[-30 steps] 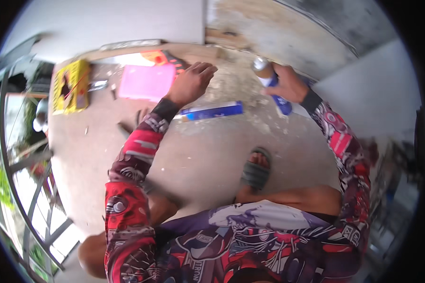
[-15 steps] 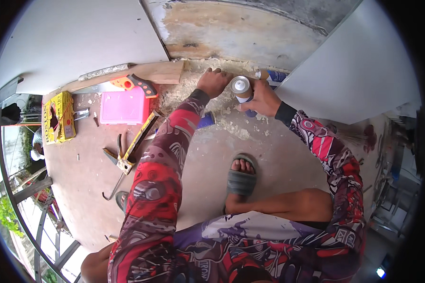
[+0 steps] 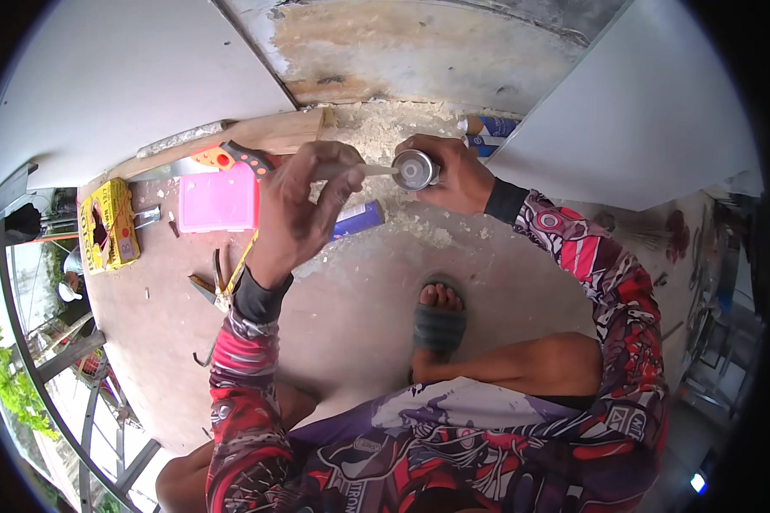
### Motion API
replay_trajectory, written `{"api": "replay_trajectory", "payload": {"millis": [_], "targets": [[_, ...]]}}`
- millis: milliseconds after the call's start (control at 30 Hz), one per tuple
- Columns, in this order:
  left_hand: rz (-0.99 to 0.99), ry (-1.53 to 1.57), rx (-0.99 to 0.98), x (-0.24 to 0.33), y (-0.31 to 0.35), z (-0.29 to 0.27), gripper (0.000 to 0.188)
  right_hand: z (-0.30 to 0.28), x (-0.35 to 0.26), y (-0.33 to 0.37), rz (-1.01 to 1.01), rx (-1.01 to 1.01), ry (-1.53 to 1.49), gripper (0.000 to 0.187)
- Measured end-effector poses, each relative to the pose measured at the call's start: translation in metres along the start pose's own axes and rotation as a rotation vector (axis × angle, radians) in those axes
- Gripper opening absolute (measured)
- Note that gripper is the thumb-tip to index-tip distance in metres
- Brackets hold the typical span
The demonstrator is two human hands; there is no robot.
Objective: The person removes an empty adhesive tube from a caulking gun, prepares and inserts a new tube into the gun, and applies adhesive to the wall.
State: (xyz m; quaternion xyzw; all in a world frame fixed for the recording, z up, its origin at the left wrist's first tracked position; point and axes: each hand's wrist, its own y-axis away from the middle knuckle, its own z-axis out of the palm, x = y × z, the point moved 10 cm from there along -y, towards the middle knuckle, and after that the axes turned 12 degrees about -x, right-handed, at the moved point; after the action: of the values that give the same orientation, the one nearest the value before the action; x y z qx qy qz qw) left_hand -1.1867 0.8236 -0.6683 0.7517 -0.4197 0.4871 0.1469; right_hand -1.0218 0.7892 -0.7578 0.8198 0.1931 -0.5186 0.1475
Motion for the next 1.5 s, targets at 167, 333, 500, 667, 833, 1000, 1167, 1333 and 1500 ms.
{"api": "replay_trajectory", "payload": {"millis": [167, 333, 500, 667, 833, 1000, 1167, 1333, 1500], "targets": [[0.024, -0.163, 0.057, 0.027, -0.002, -0.009, 0.023, 0.002, -0.011, -0.008, 0.009, -0.028, 0.111, 0.045], [0.03, -0.197, -0.028, 0.026, -0.01, 0.0, 0.021, -0.001, -0.013, -0.011, 0.016, 0.02, 0.137, 0.046], [0.144, -0.347, -0.073, 0.04, -0.013, 0.003, 0.018, -0.005, -0.022, -0.012, 0.0, 0.038, 0.175, 0.044], [0.009, -0.452, -0.248, 0.032, -0.016, -0.001, 0.014, -0.006, -0.034, -0.012, -0.057, 0.029, 0.264, 0.042], [0.018, -0.269, -0.271, 0.033, -0.017, -0.006, 0.014, 0.004, -0.033, -0.014, -0.051, -0.057, 0.212, 0.042], [0.05, -0.237, -0.275, 0.028, -0.021, 0.0, 0.013, 0.006, -0.033, -0.013, -0.071, -0.083, 0.099, 0.039], [0.1, -0.199, -0.329, 0.022, -0.019, 0.011, 0.012, 0.013, -0.024, -0.008, 0.0, -0.137, 0.042, 0.037], [0.183, -0.296, -0.43, 0.039, -0.017, 0.013, 0.014, 0.027, -0.012, -0.009, 0.12, -0.302, -0.133, 0.047], [0.238, -0.803, -0.728, 0.045, -0.017, 0.014, 0.021, 0.034, -0.029, -0.015, 0.086, -0.312, -0.068, 0.044]]}}
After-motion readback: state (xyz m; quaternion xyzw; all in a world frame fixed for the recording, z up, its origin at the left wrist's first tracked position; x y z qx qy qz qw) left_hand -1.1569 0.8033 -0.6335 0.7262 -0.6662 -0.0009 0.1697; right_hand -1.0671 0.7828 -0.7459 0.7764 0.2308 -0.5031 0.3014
